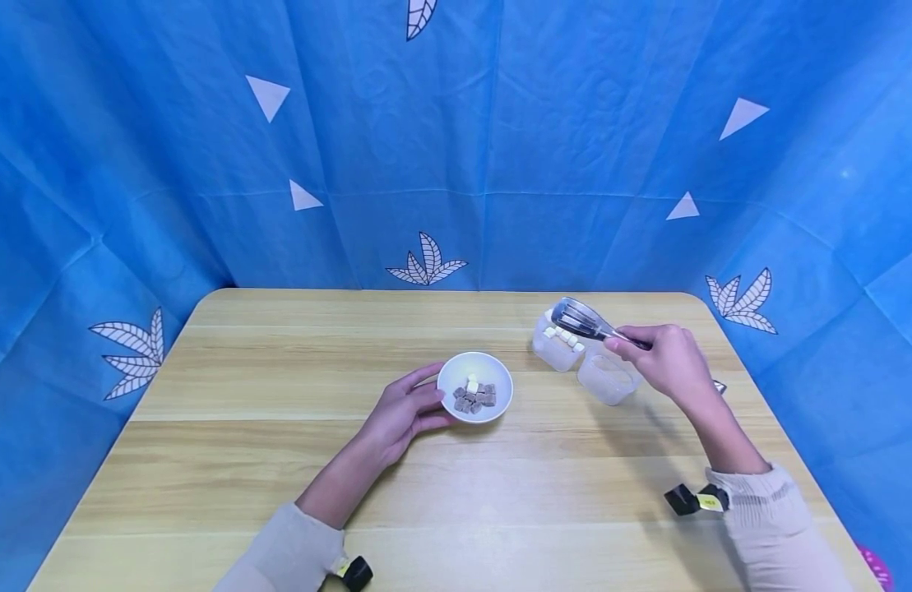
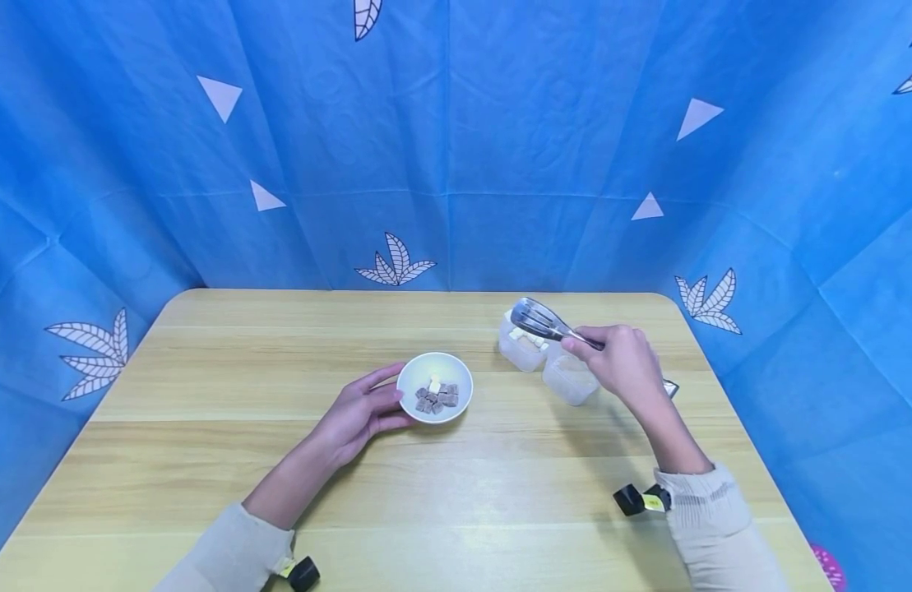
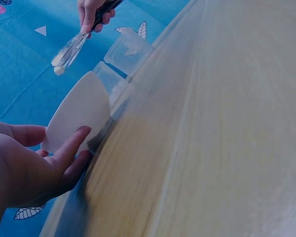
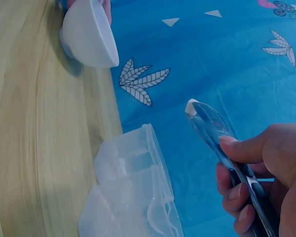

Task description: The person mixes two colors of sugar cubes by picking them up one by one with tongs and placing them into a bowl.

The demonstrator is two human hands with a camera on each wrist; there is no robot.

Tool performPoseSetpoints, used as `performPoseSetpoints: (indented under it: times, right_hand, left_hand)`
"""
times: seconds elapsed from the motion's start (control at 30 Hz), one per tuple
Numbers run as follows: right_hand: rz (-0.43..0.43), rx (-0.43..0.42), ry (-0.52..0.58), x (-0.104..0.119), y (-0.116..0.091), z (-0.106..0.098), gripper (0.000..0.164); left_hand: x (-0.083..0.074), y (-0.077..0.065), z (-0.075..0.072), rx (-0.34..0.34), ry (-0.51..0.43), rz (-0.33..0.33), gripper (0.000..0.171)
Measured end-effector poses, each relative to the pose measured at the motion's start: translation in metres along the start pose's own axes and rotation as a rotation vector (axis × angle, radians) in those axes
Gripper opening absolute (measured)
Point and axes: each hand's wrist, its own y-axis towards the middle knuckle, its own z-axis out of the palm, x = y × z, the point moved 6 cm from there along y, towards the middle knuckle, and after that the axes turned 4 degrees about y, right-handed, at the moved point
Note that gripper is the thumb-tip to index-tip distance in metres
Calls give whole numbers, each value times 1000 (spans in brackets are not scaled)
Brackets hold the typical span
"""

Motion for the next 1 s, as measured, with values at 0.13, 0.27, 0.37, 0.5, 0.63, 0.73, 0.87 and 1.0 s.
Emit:
performPoseSetpoints:
  times: [0.13,0.27,0.37,0.5,0.63,0.73,0.87,1.0]
  right_hand:
    - [25,47,49,1,-1,5,53]
    - [57,99,93,2,-2,13,55]
    - [39,113,113,6,-3,18,51]
    - [0,125,129,10,-3,26,42]
    - [-23,152,145,14,-5,34,39]
    - [-46,166,136,18,-6,39,40]
    - [-59,163,114,23,-6,44,42]
    - [-69,147,97,27,-8,49,39]
  left_hand:
    - [0,0,0,1,2,1,56]
    - [1,0,-1,-3,11,-4,56]
    - [1,0,-1,-4,16,-4,56]
    - [1,1,-1,-5,11,-4,56]
    - [1,0,0,-1,8,-3,56]
    - [0,-1,0,0,11,0,56]
    - [0,-1,0,-3,7,3,55]
    - [0,-1,0,-4,12,7,56]
